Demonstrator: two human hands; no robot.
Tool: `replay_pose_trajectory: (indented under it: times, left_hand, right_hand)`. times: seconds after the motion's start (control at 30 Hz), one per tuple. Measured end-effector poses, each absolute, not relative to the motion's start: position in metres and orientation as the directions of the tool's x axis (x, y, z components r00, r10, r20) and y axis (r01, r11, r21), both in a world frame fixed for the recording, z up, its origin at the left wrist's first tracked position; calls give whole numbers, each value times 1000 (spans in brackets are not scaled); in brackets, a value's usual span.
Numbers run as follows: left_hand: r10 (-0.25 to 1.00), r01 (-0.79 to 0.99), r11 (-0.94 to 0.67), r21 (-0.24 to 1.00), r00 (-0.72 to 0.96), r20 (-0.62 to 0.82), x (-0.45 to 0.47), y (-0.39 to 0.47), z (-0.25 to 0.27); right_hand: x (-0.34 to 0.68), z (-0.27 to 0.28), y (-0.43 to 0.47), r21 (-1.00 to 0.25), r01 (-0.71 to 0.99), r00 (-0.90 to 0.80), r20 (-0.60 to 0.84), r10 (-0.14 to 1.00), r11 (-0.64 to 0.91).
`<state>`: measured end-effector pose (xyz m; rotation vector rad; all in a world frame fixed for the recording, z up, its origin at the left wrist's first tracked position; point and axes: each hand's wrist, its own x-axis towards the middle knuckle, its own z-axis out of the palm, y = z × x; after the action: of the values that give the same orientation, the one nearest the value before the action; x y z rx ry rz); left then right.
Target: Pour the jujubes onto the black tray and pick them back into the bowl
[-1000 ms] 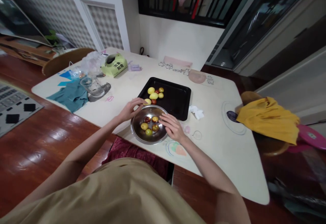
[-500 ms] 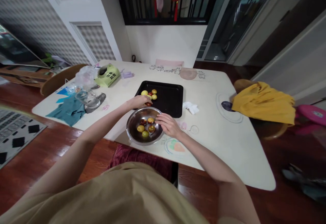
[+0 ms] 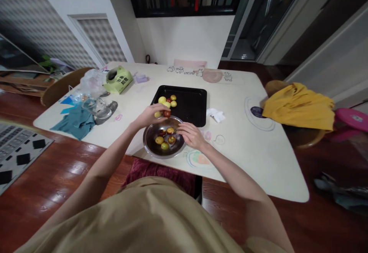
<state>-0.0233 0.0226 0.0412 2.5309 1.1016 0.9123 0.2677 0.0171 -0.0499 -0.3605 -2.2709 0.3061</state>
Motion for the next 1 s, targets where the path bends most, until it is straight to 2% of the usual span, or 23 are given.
replay_pose_trajectory:
  times: [0.13, 0.23, 0.33, 0.43, 0.6, 1.0]
  left_hand:
    - [693, 496, -707, 504, 627, 355, -6, -29, 34]
    - [737, 547, -667, 506, 588, 335, -1, -45, 20]
    - [769, 585, -635, 505, 539, 343, 0, -48, 9]
    - [761, 594, -649, 476, 523, 385, 0, -47, 3]
    - [730, 601, -683, 416, 535, 426, 0, -47, -2]
    - [750, 688, -656, 312, 546, 373, -1, -41, -20]
  right_hand:
    - [268, -49, 17, -289, 144, -620, 719, 314, 946]
    - [268, -50, 17, -261, 136, -604, 742, 289, 956]
    - [269, -51, 19, -282, 160, -620, 716, 319, 946]
    - [270, -52, 19, -320, 180, -632, 687, 359, 930]
    - [269, -52, 19, -320, 168, -618, 703, 353, 932]
    - [269, -52, 18, -349, 136, -600, 716, 357, 927]
